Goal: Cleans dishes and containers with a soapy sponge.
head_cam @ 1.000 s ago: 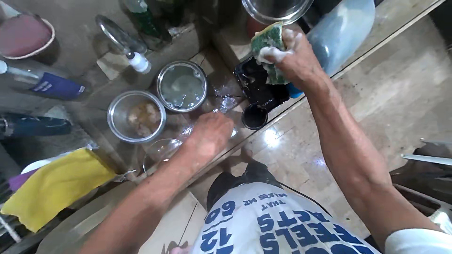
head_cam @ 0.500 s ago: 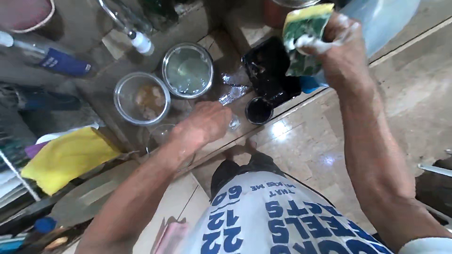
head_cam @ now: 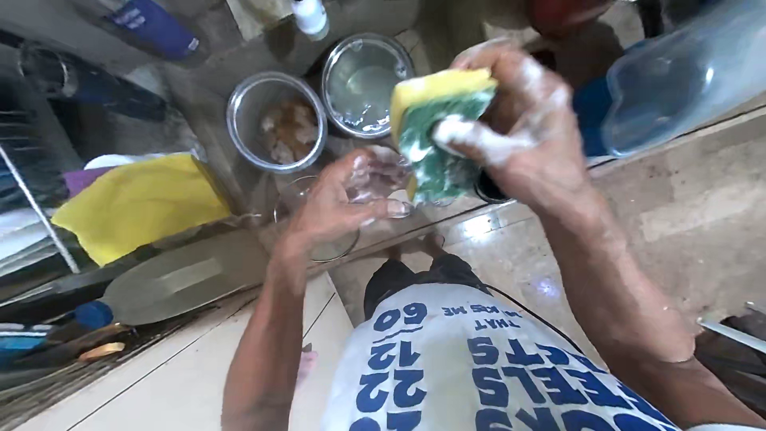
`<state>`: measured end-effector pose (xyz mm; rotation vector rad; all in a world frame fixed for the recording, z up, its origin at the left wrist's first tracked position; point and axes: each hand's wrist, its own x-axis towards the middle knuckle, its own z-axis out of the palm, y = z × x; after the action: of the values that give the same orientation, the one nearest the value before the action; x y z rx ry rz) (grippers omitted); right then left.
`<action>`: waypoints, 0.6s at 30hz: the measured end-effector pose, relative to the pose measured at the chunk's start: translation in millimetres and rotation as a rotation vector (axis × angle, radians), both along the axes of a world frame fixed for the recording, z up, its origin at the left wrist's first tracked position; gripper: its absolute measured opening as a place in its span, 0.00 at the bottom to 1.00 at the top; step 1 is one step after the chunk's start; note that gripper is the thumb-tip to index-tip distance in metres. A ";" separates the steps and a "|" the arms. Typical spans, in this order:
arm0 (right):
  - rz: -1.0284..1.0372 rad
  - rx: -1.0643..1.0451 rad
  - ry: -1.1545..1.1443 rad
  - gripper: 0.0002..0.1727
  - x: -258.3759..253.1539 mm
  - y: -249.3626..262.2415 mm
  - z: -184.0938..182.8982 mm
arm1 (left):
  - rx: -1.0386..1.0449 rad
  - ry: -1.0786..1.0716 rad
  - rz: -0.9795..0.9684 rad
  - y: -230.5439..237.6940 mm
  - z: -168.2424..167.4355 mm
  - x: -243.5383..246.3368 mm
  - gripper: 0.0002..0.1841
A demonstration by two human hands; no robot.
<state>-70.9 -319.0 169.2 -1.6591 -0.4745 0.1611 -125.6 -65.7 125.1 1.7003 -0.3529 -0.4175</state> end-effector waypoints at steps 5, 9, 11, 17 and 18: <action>0.008 -0.058 -0.032 0.23 -16.4 80.3 -22.2 | -0.062 -0.130 0.363 20.3 -13.1 -24.1 0.24; 0.014 -0.212 -0.032 0.30 -14.7 78.2 -17.8 | 0.195 0.027 0.249 53.6 -13.9 -45.9 0.20; -0.051 -0.217 -0.020 0.29 -10.7 57.4 -14.6 | 0.398 0.120 0.093 61.1 -48.0 -34.3 0.20; -0.317 -0.277 0.005 0.18 -21.0 -29.1 -9.5 | 0.674 0.063 -0.273 24.4 -130.1 -5.8 0.21; -0.393 -0.307 0.012 0.18 -24.5 -44.8 -12.8 | 0.700 0.029 -0.298 19.6 -135.3 -3.2 0.20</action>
<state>-95.4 -363.8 156.4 -2.0172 -0.1094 -0.0509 -128.7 -46.1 -10.2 2.3249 -0.4760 -0.8569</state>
